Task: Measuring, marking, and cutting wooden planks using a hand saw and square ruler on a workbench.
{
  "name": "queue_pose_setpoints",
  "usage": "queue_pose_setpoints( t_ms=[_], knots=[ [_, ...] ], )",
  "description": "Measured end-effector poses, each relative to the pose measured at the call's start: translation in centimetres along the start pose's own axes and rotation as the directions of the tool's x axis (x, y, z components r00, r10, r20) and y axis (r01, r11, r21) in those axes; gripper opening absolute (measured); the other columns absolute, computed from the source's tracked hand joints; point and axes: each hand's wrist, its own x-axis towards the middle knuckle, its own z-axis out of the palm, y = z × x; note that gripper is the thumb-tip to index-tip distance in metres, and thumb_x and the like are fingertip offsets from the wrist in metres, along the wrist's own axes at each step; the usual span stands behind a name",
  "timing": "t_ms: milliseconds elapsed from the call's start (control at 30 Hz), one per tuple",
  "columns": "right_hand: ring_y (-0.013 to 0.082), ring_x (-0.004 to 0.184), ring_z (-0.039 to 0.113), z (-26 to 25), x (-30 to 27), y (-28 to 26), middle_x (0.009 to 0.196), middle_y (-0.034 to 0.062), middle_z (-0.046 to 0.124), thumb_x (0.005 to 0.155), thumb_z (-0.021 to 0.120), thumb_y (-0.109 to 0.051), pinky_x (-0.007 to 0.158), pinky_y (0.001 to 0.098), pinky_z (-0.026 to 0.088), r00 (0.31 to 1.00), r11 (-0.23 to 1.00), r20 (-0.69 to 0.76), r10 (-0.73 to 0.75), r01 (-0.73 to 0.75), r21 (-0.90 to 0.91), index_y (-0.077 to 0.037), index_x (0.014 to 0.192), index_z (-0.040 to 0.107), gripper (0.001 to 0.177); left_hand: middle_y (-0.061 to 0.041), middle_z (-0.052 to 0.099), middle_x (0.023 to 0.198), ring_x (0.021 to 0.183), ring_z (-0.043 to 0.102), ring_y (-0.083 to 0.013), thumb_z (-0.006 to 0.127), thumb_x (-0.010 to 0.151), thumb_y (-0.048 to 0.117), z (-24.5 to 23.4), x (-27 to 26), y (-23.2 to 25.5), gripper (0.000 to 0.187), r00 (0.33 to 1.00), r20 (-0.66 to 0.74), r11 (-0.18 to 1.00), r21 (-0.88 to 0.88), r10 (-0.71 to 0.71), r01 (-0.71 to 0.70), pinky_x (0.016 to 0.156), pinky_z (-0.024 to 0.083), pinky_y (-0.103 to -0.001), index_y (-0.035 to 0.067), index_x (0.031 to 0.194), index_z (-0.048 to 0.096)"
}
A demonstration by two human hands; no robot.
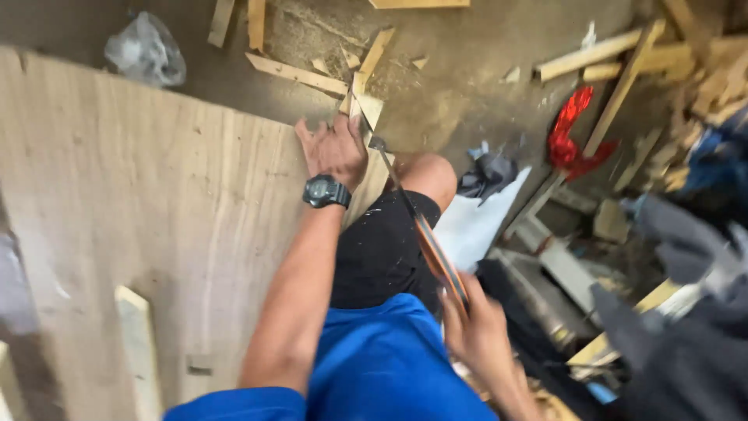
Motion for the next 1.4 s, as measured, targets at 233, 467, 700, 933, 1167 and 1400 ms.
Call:
queue_pose_setpoints(
  t_ms=[233,467,700,933,1167,1400],
  knots=[
    [0.0446,0.092,0.073,6.0,11.8,-3.0,0.089,0.0210,0.074,0.097,0.062,-0.037,0.075,0.0549,0.059,1.000,0.998,0.017,0.010,-0.009,-0.065,-0.023,0.121,0.058,0.028,-0.012,0.063,0.058,0.072,0.075,-0.0358,0.060,0.103,0.022,2.8,-1.7,-1.4,0.025,0.876,-0.341,0.931,0.255,0.340,-0.262,0.095,0.044,-0.071,0.001,0.092,0.070],
    [0.0535,0.091,0.069,1.3,5.0,-7.9,0.086,0.0314,0.071,0.090,0.065,-0.016,0.078,0.0589,0.054,0.991,0.991,0.034,0.130,-0.131,0.004,-0.015,0.121,0.062,0.031,-0.017,0.074,0.078,0.105,0.073,-0.0339,0.021,0.114,0.043,0.6,-0.9,-0.7,0.055,0.986,0.125,0.991,0.092,-0.111,0.100,0.120,0.013,-0.059,0.010,0.100,0.063],
    [0.0521,0.100,0.069,3.3,9.5,-8.7,0.091,0.0274,0.074,0.099,0.060,-0.034,0.082,0.0624,0.055,0.987,0.992,0.096,0.130,-0.129,-0.015,-0.033,0.128,0.058,0.029,-0.003,0.049,0.048,0.053,0.067,-0.0294,0.055,0.106,0.021,2.7,-0.6,-2.8,0.027,0.804,-0.480,0.933,0.256,0.350,-0.253,0.089,0.045,-0.062,0.011,0.082,0.062],
    [0.0458,0.080,0.074,5.3,7.5,-1.3,0.074,0.0246,0.072,0.086,0.073,-0.034,0.064,0.0557,0.057,0.998,0.980,-0.058,0.029,-0.040,-0.195,-0.022,0.118,0.066,0.036,-0.008,0.064,0.057,0.078,0.076,-0.0322,0.028,0.115,0.041,0.5,-0.8,-0.6,0.052,0.996,-0.091,0.994,0.105,0.019,-0.010,0.110,0.029,-0.060,0.012,0.088,0.061],
    [0.0416,0.068,0.073,4.5,6.1,-3.6,0.065,0.0185,0.068,0.092,0.067,-0.025,0.056,0.0501,0.054,0.981,0.978,-0.087,-0.172,0.160,-0.134,-0.015,0.110,0.059,0.022,-0.001,0.047,0.054,0.053,0.061,-0.0256,0.063,0.101,0.018,3.5,-2.3,-3.0,0.022,0.758,-0.492,0.892,0.365,0.429,-0.268,0.091,0.047,-0.069,0.009,0.082,0.069],
    [0.0550,0.087,0.070,4.9,11.4,-5.8,0.082,0.0292,0.071,0.093,0.064,-0.027,0.067,0.0686,0.052,1.000,0.998,0.023,0.010,-0.011,0.068,-0.017,0.120,0.059,0.028,-0.013,0.076,0.079,0.098,0.076,-0.0315,0.017,0.114,0.043,-1.4,-0.1,0.3,0.060,0.965,0.223,0.987,0.112,-0.140,0.118,0.116,0.019,-0.058,0.011,0.101,0.065]
  ],
)
